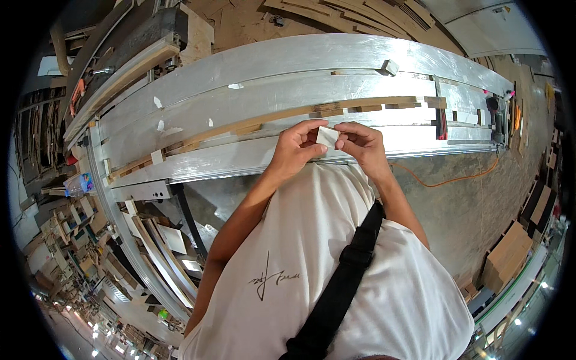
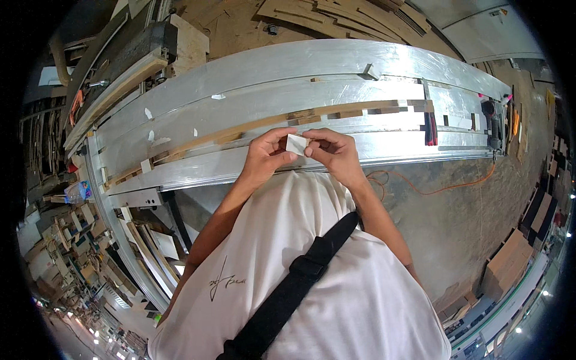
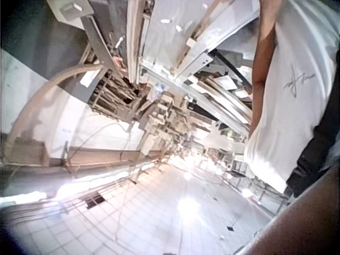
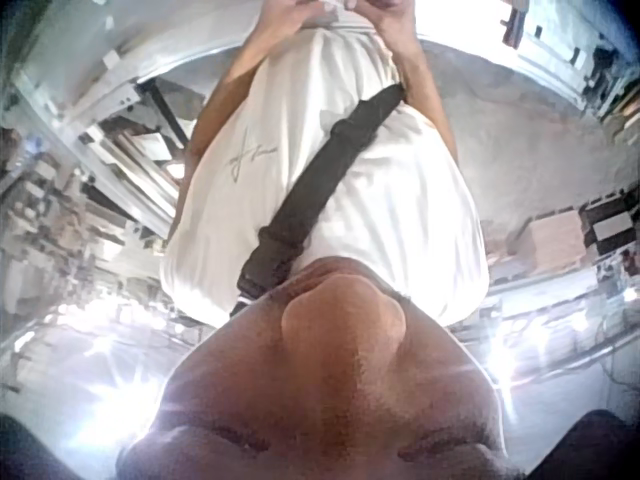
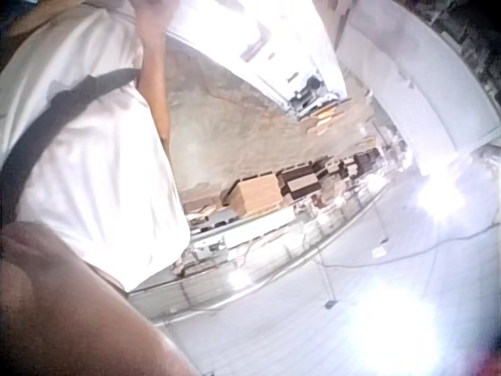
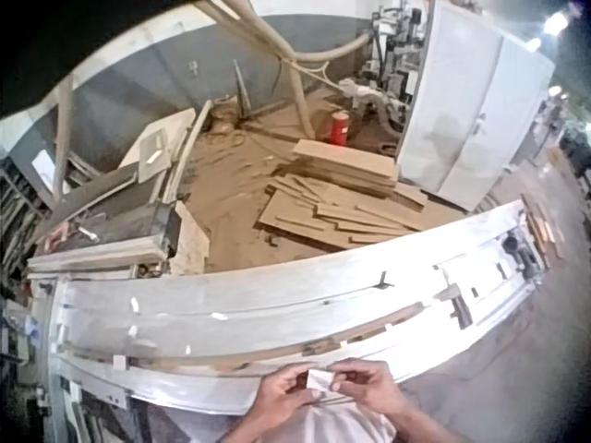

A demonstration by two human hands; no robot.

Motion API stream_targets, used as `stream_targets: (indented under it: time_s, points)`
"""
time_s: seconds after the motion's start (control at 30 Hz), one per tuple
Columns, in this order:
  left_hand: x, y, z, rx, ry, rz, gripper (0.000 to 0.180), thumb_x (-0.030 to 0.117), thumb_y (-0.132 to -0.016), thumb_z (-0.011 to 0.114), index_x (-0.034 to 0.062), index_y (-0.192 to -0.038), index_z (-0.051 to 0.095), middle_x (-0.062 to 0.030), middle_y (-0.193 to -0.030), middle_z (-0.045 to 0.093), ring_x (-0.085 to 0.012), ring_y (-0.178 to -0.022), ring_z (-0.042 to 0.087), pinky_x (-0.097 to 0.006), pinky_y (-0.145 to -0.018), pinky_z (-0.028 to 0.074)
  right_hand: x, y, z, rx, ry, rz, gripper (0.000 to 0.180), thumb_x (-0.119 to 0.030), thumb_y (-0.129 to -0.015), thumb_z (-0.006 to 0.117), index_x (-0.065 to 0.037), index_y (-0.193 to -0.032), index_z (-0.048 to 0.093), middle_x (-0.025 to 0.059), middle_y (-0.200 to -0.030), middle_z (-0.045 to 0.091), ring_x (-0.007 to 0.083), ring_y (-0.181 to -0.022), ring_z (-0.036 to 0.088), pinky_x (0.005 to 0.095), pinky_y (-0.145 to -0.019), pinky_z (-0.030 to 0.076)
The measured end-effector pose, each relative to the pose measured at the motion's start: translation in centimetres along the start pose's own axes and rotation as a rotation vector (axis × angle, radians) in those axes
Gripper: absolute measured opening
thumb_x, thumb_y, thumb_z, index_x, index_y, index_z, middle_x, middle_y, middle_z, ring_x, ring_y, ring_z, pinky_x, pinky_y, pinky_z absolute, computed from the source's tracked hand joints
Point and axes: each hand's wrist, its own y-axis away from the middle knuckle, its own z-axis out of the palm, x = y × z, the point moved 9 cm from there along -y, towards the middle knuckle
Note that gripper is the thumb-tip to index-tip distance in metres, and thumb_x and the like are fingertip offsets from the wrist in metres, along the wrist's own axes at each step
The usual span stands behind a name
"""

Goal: The person constructs a wooden component by applying adhesive to wood blocks, positioning them on a wooden strip, and securing them using a staple gun and a hammer.

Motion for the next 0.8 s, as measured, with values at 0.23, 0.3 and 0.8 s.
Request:
stream_targets:
  time_s: [0.23, 0.3, 0.8]
  points:
    - [-1.2, 0.5, -0.4, -0.094, -0.039, -0.109, 0.047, -0.001, -0.094, 0.071, -0.0014, -0.140, 0.059, -0.0054, -0.118, 0.069, -0.0116, -0.105, 0.065, -0.028, -0.092, 0.053, 0.9, -0.6, -0.8, -0.056, 0.020, 0.000, 0.015, 0.004, -0.091, 0.073, 0.003, -0.106, 0.075, 0.0093, -0.098, 0.072, 0.0141, -0.084, 0.067, 0.0281, -0.072, 0.056]
    - [-1.3, 0.6, -0.6, -0.108, -0.098, -0.119, 0.045, 0.000, -0.093, 0.072, 0.0007, -0.136, 0.062, -0.0056, -0.118, 0.070, -0.0126, -0.103, 0.066, -0.029, -0.091, 0.054, 2.1, -0.6, -0.9, -0.066, -0.033, 0.054, 0.014, 0.002, -0.092, 0.073, 0.003, -0.106, 0.075, 0.0096, -0.099, 0.073, 0.0143, -0.084, 0.068, 0.0279, -0.071, 0.055]
    - [4.4, -1.5, -4.9, 0.192, -1.286, 0.507, 0.049, 0.029, -0.084, 0.082, 0.0111, -0.126, 0.065, -0.0072, -0.119, 0.071, -0.0271, -0.114, 0.063, -0.044, -0.106, 0.040, -2.9, -6.4, 4.5, -0.150, 1.189, -0.525, 0.056, -0.014, -0.074, 0.083, -0.010, -0.127, 0.066, 0.0090, -0.119, 0.069, 0.0317, -0.119, 0.060, 0.0493, -0.105, 0.041]
